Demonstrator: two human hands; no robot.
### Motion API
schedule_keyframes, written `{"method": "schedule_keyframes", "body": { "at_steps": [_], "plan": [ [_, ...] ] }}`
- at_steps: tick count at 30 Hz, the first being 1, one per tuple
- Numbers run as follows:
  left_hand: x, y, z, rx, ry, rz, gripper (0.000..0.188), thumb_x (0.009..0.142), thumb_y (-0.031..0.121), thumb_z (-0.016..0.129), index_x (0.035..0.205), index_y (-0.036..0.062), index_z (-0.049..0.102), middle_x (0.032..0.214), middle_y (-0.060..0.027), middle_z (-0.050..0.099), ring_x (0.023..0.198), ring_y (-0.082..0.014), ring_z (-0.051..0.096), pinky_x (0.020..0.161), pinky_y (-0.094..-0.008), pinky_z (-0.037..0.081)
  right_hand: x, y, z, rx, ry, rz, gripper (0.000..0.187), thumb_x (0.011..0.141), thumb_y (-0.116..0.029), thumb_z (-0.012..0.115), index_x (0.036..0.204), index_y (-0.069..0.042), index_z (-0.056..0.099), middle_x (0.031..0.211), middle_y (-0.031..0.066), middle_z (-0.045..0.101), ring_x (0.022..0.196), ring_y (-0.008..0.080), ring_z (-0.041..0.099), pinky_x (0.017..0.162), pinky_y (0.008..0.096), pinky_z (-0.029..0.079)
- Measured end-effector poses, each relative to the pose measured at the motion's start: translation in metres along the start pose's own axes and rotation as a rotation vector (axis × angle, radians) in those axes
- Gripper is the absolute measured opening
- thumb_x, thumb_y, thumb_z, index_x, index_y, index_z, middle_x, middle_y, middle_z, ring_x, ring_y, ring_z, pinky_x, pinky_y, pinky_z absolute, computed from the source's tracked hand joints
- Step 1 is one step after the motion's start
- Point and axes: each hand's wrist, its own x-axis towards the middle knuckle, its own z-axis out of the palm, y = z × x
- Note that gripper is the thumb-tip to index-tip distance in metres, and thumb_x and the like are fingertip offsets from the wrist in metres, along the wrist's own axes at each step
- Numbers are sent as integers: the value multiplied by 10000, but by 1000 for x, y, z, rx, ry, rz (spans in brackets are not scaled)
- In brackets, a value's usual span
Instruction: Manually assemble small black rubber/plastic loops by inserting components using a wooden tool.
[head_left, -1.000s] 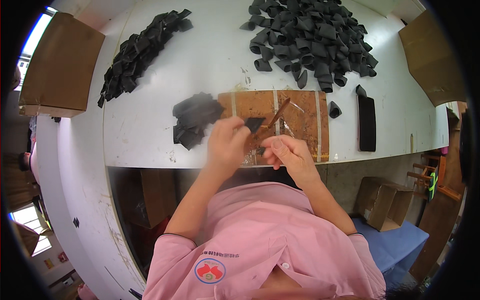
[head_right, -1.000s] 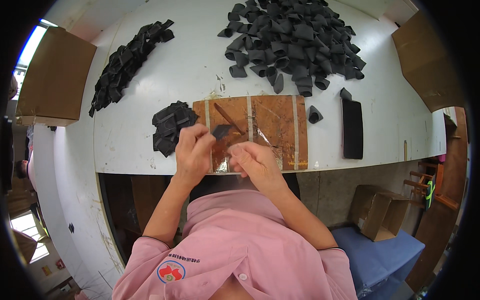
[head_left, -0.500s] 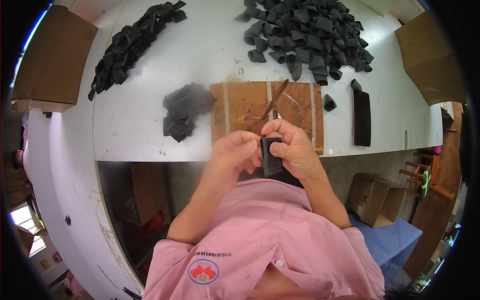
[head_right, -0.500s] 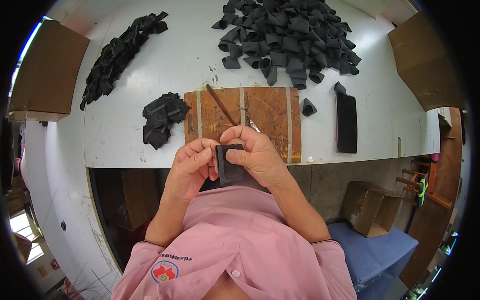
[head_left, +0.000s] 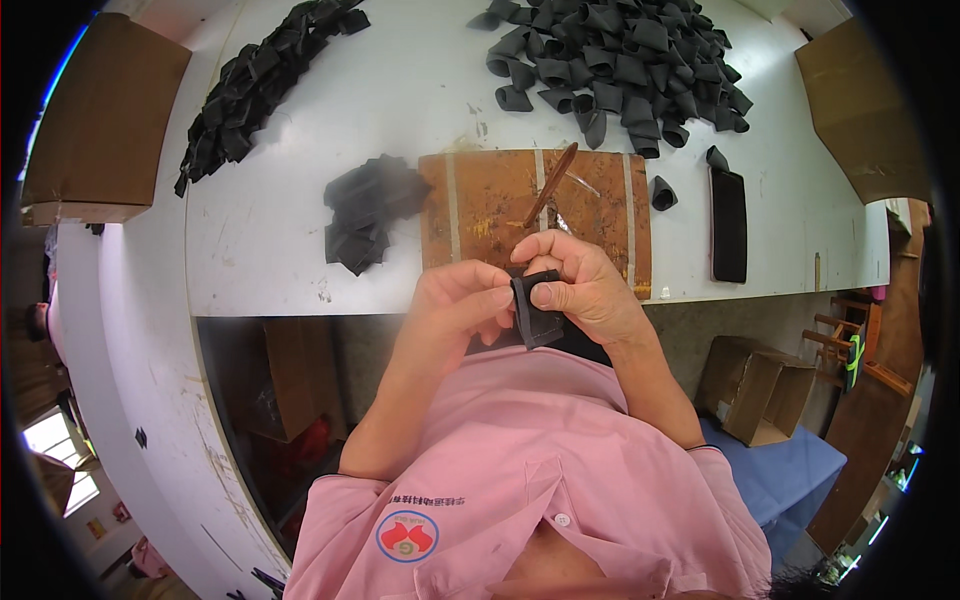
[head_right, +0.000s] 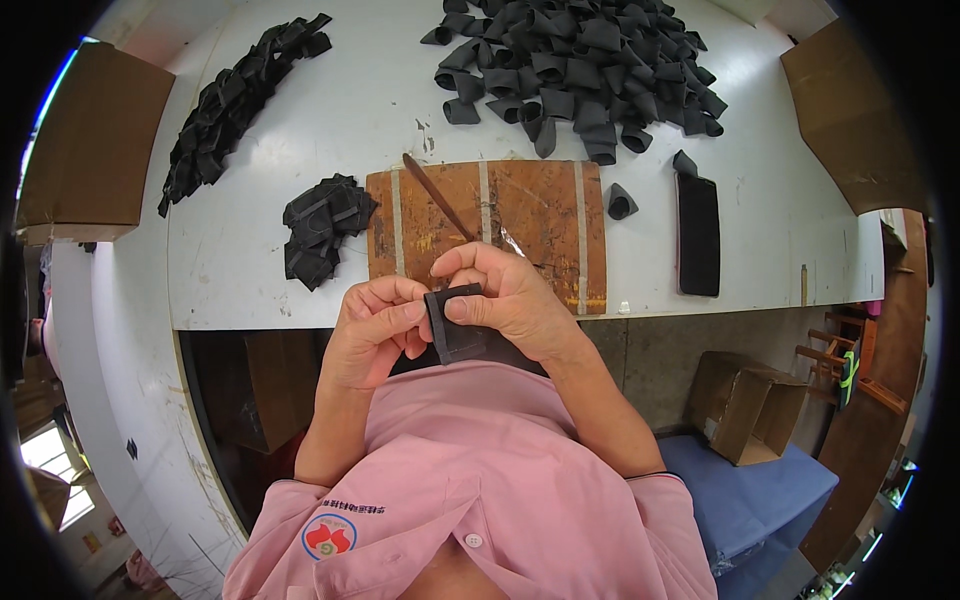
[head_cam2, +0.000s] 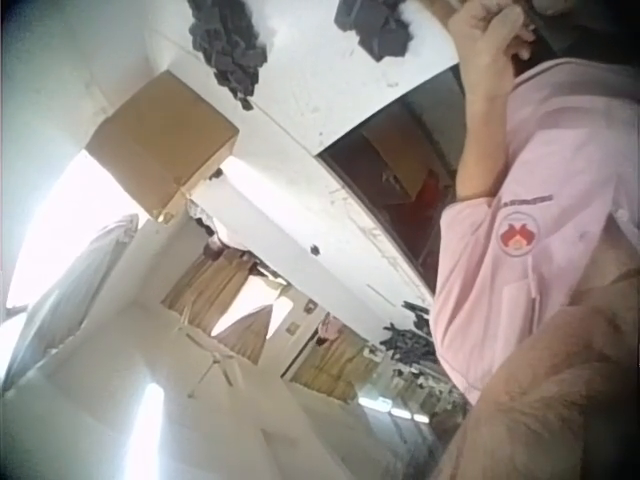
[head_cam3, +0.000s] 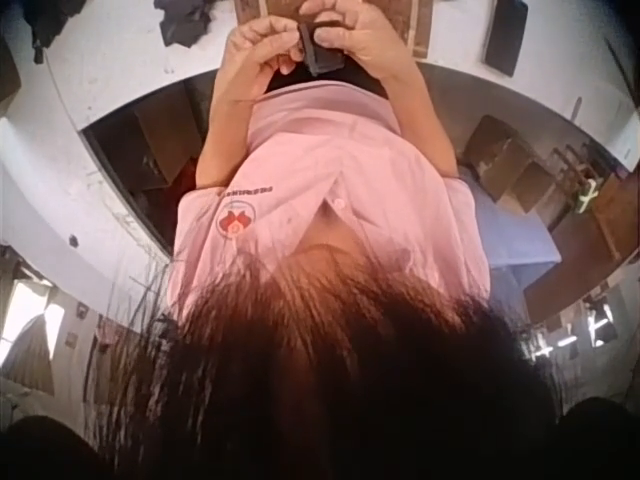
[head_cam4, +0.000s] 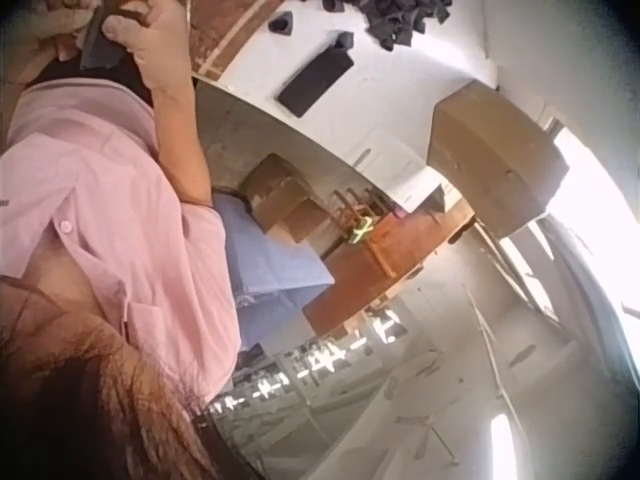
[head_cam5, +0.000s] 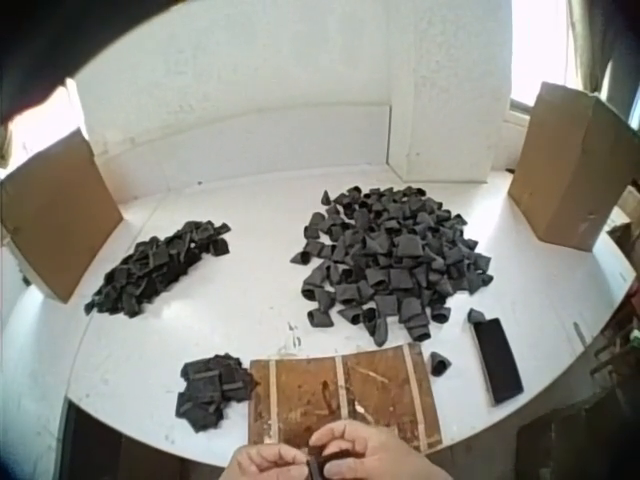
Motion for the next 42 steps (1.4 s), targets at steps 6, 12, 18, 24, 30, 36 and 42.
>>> {"method": "schedule_keyframes", "body": {
  "at_steps": [6, 12, 18, 24, 30, 36, 42],
  "plan": [
    [1, -4, -7, -8, -7, 16, 99, 769, 32, 598, 833, -40, 581, 664, -91, 595, 521, -99, 547, 407, -178, 411, 1, 0, 3, -49, 11, 16, 387, 708, -68, 683, 1030, -4, 478, 770, 24, 583, 695, 74, 547, 643, 183, 436],
    [0, -10, -7, 148, 126, 72, 82, 791, 40, 589, 831, -31, 588, 657, -55, 586, 533, -67, 532, 409, -166, 397, -2, -1, 12, -710, 304, -86, 340, 712, -104, 681, 983, -8, 499, 721, 32, 536, 693, 124, 528, 596, 249, 423],
    [-3, -20, 22, 568, 377, 437, 55, 808, 30, 570, 813, -25, 577, 664, -13, 563, 551, -27, 500, 442, -144, 373, -9, 8, 30, -1155, 446, -665, 207, 719, -92, 646, 880, -16, 542, 760, 88, 524, 677, 231, 541, 540, 307, 436],
    [13, -38, 20, 1107, 562, 916, 53, 773, -47, 556, 822, -34, 568, 633, -37, 569, 514, -51, 517, 449, -176, 404, 2, 9, 37, -1506, 452, -863, 96, 683, -30, 591, 749, -7, 524, 706, 88, 463, 648, 229, 508, 500, 312, 434],
    [15, -16, 24, -38, 340, 321, 129, 738, -83, 550, 852, -21, 542, 603, -27, 511, 403, -32, 384, 369, -168, 300, 10, 13, 21, -1568, 581, -895, 144, 622, -6, 589, 754, 12, 534, 700, 95, 490, 623, 201, 526, 516, 302, 442],
    [5, -3, 33, -59, 113, 322, 176, 738, -93, 529, 899, -25, 507, 685, -23, 523, 429, -11, 382, 387, -154, 287, -3, -14, 20, -231, 270, -210, 106, 735, -49, 617, 808, 25, 597, 725, 29, 573, 597, 87, 519, 551, 252, 448],
    [7, -7, 56, 427, 376, 744, 162, 747, -100, 512, 892, -29, 520, 799, -89, 572, 446, -14, 442, 400, -150, 311, -6, -23, 36, 300, 141, -71, 199, 837, -208, 565, 794, -20, 515, 646, -24, 457, 487, 52, 367, 450, 174, 309]
  ]
}}
